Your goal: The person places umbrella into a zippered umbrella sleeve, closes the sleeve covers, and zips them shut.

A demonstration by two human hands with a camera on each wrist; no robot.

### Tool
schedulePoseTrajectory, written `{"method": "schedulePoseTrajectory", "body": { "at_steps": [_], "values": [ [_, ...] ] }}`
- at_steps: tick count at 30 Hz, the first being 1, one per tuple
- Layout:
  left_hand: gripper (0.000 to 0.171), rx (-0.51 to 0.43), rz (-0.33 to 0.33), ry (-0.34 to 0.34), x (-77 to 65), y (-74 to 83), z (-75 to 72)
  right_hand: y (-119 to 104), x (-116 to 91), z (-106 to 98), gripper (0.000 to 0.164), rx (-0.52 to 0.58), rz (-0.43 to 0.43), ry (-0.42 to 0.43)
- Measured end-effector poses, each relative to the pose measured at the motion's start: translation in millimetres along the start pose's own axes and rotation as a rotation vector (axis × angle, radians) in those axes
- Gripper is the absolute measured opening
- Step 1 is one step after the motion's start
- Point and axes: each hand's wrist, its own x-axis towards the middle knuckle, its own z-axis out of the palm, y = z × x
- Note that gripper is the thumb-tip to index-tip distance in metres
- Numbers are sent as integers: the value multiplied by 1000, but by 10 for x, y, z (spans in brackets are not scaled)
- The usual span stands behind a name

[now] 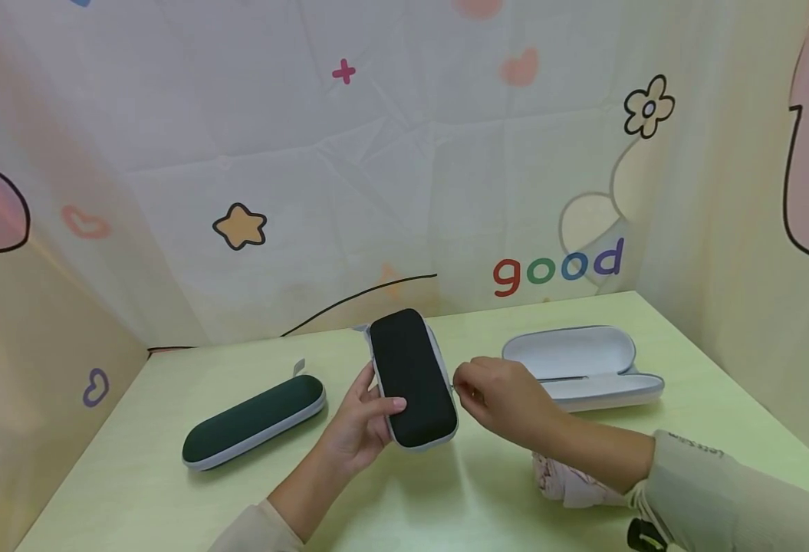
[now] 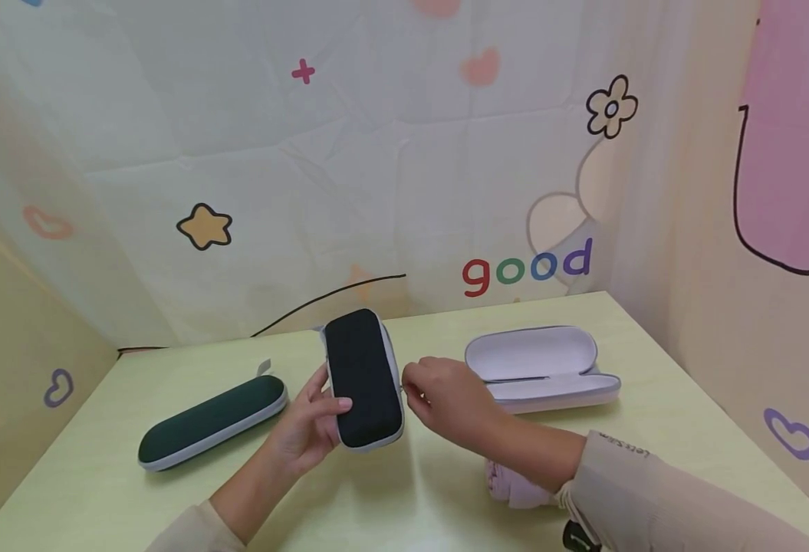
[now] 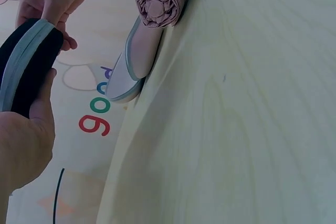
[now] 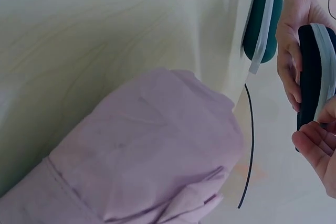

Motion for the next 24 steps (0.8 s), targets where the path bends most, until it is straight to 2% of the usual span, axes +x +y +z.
{"method": "schedulePoseTrajectory", "body": {
  "at_steps": [6, 10, 15, 24],
  "values": [
    [87, -1, -18, -6, -22, -8, 19, 29, 21, -7, 12, 2, 23, -36],
    [87, 13, -41, -15, -44, -8, 31, 49, 44, -12, 11, -23, 21, -22],
    [88, 37, -64, -29, -60, -17, 41, 73, 71, -33, 10, -39, 57, -20],
    [87, 74, -70, -77, -64, -49, 60, 154, 71, -51, 9, -65, 69, -4]
  ]
}}
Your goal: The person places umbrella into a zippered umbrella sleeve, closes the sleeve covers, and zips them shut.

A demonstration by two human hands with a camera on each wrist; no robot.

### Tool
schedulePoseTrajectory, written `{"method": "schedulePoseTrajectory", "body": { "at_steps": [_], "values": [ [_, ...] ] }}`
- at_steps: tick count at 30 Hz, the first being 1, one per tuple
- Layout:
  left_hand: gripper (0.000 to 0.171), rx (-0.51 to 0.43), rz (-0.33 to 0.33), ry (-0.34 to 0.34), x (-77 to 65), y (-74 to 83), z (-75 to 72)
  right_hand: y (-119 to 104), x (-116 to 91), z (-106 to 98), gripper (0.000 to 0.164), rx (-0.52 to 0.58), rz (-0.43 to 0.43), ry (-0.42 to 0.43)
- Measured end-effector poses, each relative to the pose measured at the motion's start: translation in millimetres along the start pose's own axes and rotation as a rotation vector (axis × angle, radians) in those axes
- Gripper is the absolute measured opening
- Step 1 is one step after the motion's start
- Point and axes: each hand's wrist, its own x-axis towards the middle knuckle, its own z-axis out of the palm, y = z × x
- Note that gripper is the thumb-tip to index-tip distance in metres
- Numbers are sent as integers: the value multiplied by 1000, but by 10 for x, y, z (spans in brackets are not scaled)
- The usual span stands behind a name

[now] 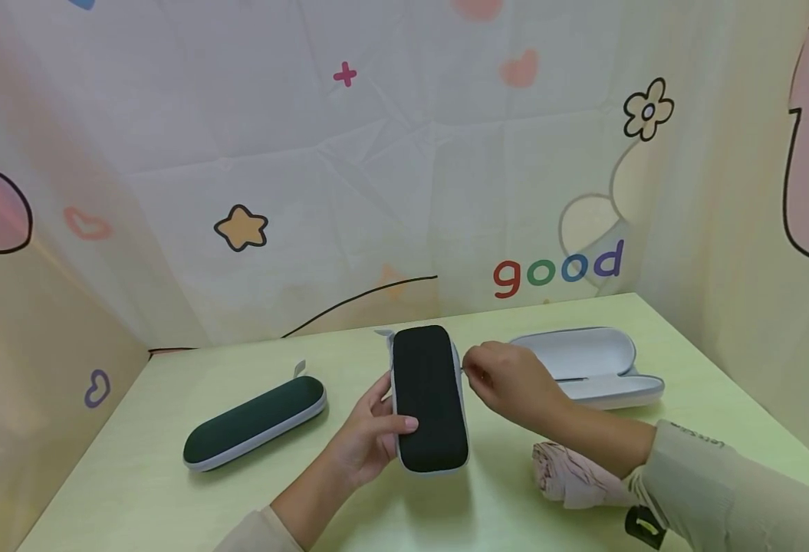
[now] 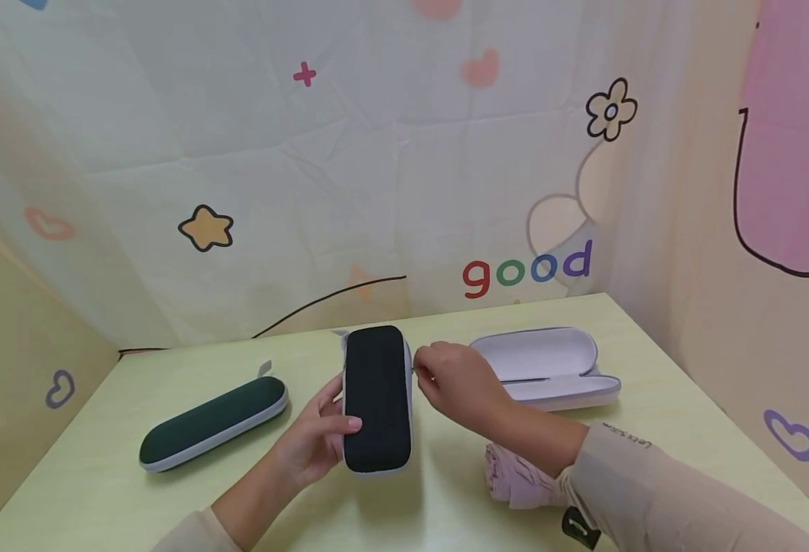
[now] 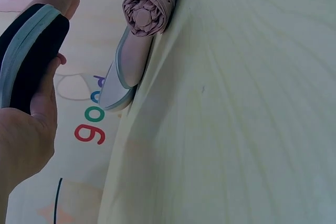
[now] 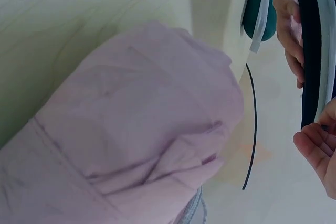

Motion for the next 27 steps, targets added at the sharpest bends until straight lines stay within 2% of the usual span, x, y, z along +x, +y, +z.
{"method": "schedulePoseTrajectory", "body": {
  "at_steps": [8, 17, 27],
  "values": [
    [85, 10, 1, -47, -10, -14, 0, 53, 17, -15, 7, -6, 28, 0],
    [82, 44, -34, -106, -19, -2, -44, 98, 38, -36, 10, -15, 8, 27],
    [80, 115, -121, -253, -18, 27, -116, 137, 35, -64, 10, 14, 30, -10]
  ]
}}
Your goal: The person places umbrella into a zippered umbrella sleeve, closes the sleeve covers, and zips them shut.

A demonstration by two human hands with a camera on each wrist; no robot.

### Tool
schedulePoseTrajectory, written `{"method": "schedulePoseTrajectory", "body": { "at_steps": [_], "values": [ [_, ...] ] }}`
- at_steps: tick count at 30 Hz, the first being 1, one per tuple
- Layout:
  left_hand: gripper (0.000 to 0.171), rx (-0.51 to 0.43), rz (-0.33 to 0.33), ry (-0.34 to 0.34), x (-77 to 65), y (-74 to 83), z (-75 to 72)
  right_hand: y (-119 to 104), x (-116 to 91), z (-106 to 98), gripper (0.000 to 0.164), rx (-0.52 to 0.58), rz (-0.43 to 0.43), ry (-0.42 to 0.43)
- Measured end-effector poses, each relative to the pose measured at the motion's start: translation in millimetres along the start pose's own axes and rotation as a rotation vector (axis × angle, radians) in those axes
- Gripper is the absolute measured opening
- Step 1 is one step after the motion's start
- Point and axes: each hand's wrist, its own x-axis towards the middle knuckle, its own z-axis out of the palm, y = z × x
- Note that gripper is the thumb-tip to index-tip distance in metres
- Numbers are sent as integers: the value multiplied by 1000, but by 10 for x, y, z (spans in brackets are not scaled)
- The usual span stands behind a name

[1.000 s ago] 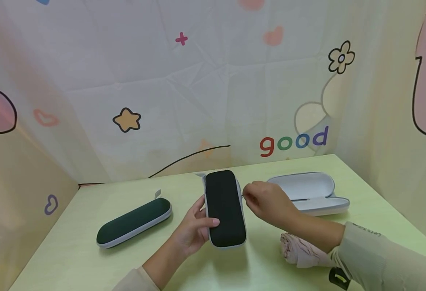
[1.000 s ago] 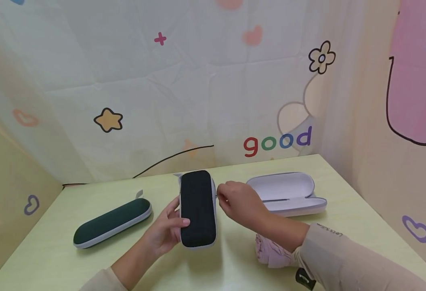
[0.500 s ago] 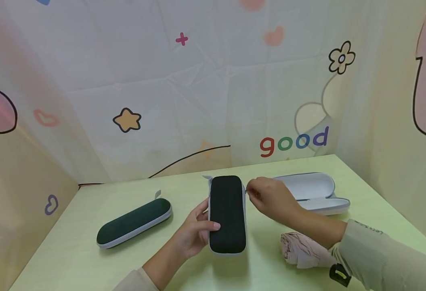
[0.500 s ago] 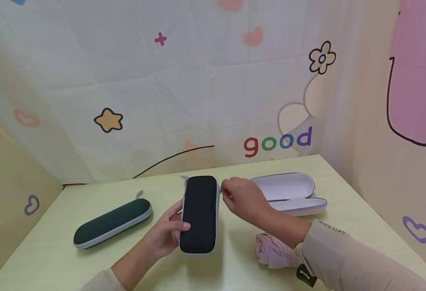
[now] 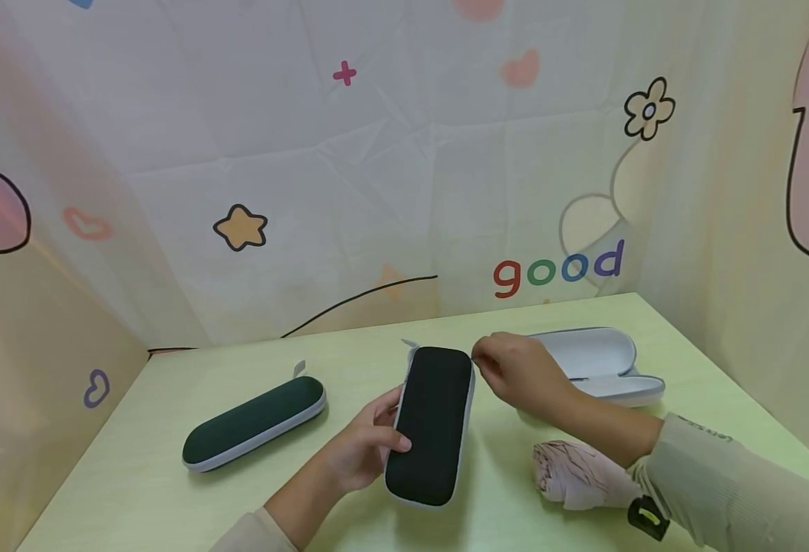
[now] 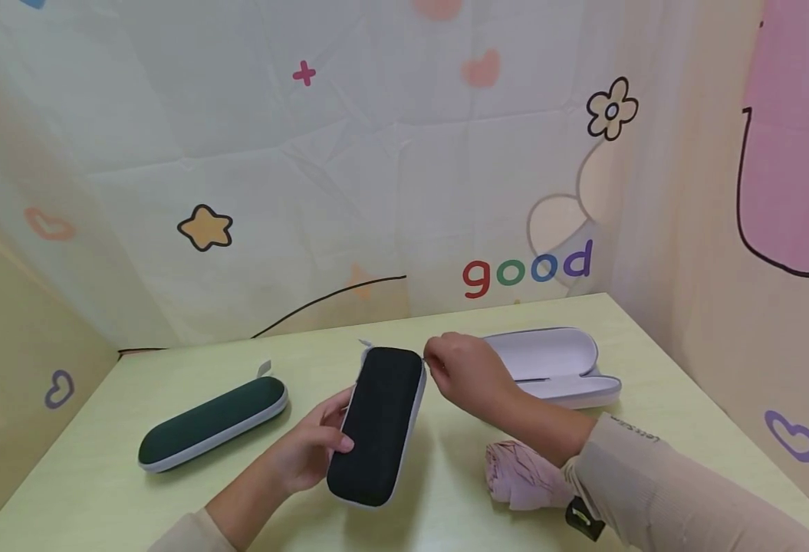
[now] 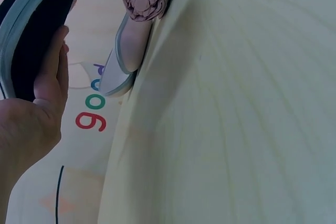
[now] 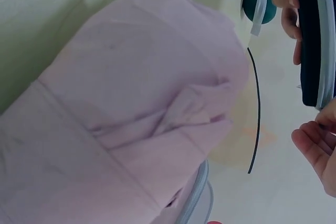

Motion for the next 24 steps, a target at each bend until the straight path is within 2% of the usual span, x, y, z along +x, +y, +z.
{"method": "schedulePoseTrajectory", "body": {
  "at_steps": [4, 7, 14, 16, 19, 24],
  "values": [
    [77, 41, -38, -82, -20, 9, -38, 24, -18, 17, 12, 14, -5, -33],
    [75, 79, -73, -95, -32, 22, -76, 31, -38, 16, 12, 40, 18, -62],
    [59, 145, -185, 35, -87, 74, -204, 64, -60, -21, 11, 68, 117, -103],
    [57, 151, -193, 78, -104, 91, -237, 74, -62, -45, 11, 71, 147, -101],
    [52, 135, -158, 154, -128, 127, -278, 86, -68, -78, 10, 71, 171, -84],
    [44, 106, -63, 265, -168, 207, -322, 73, -82, -130, 8, 67, 190, -67]
  ]
}}
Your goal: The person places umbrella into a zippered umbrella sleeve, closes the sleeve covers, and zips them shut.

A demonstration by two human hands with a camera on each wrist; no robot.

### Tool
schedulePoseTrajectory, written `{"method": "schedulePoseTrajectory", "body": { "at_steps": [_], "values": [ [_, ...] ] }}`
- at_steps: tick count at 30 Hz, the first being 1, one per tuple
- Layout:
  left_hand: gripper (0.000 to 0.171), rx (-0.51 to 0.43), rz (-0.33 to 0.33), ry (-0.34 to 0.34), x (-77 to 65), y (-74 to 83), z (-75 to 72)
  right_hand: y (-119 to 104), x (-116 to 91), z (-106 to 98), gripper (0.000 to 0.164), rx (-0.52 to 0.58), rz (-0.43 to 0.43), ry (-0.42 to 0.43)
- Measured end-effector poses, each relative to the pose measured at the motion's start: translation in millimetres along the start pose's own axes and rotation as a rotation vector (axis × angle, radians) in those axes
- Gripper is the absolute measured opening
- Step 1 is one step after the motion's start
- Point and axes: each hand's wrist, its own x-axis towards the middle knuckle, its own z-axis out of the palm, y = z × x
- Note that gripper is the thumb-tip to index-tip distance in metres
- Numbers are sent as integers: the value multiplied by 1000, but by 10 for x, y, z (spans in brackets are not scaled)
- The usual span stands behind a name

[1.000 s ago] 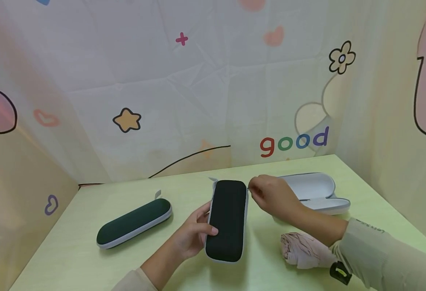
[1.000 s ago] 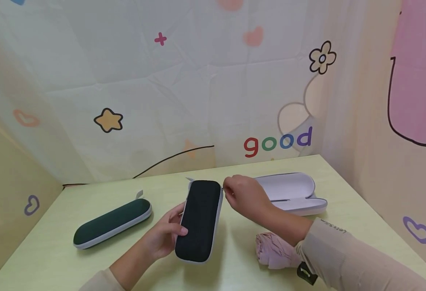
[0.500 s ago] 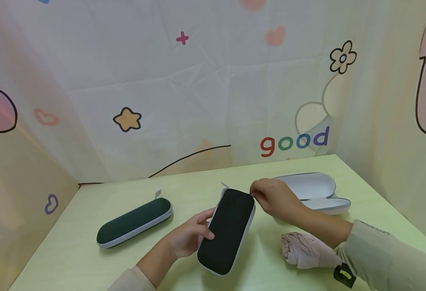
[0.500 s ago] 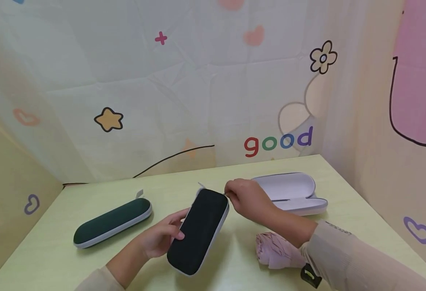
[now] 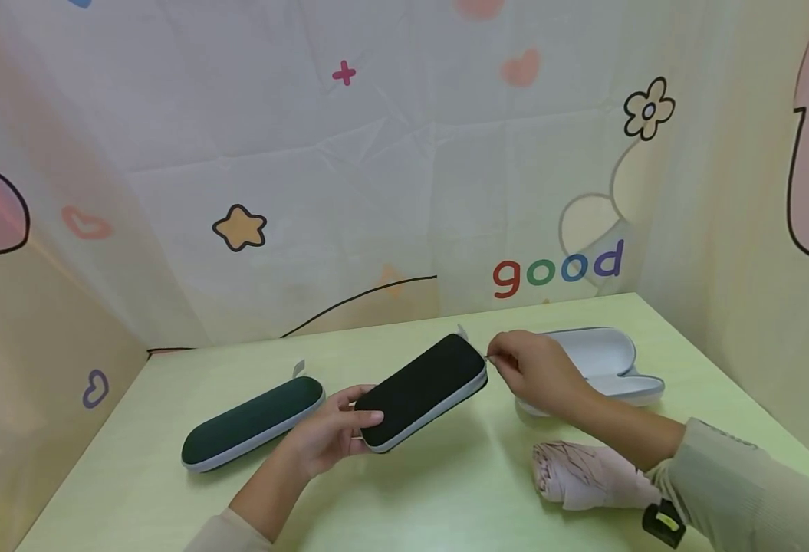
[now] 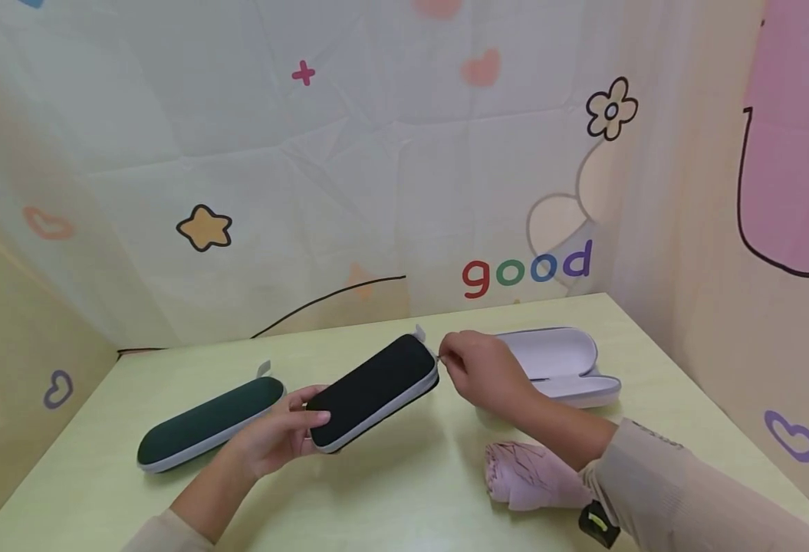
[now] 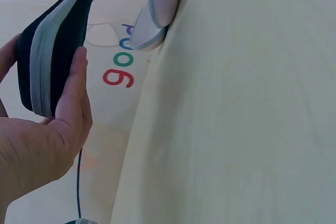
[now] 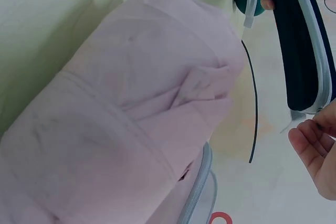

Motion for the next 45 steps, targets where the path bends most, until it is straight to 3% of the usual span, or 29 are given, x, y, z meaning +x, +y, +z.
{"method": "schedulePoseTrajectory", "body": {
  "at_steps": [9, 16, 28, 36, 40, 45],
  "values": [
    [46, -22, 119, 171, -72, 113, -25, -99, -87, -54, 9, 13, 4, -26],
    [45, -2, 178, 209, -115, 137, -34, -102, -125, -23, 10, -2, -61, -13],
    [50, 78, 168, 134, -134, 157, -70, -58, -104, -22, 13, 0, -103, -9],
    [50, 133, 152, -5, -149, 154, -67, -53, -97, -16, 14, 14, -125, -17],
    [50, 173, 151, -70, -153, 158, -64, -86, -103, -33, 17, 51, -196, -53],
    [45, 205, 165, -57, -184, 169, -69, -113, -106, -88, 18, 105, -278, -113]
  ]
}}
